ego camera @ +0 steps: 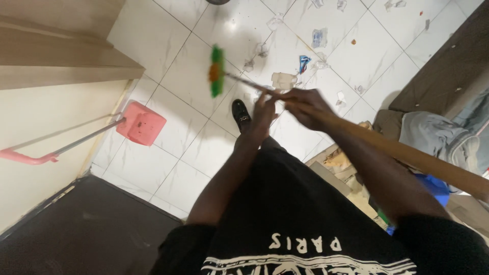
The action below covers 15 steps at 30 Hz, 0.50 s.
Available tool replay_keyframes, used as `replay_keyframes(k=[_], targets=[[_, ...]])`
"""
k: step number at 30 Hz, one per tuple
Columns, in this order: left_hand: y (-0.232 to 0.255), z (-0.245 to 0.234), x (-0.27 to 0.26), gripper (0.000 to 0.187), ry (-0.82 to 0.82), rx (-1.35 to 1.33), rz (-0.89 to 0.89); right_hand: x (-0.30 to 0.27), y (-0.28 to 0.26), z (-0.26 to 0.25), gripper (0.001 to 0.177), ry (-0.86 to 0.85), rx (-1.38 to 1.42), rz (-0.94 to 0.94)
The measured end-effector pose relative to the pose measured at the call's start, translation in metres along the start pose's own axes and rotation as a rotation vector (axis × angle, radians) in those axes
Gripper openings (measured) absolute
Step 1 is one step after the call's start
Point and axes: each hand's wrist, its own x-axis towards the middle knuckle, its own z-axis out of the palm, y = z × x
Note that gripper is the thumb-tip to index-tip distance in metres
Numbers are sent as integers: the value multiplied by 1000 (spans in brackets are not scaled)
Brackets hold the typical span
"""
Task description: The person sweeps debris from a tiled floor with a broom, gathers the trash into a pink dustpan, and empties the contents into a black waste bin.
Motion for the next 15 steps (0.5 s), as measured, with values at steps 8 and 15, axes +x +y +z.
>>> replay_keyframes(k=[8,15], targets=[[54,62,-18,97,-244,185,30,-35,-9,-68,25,125,-128,124],[53,71,-30,78,-297,336,483,-37,-9,-127,25,-16,-72,137]])
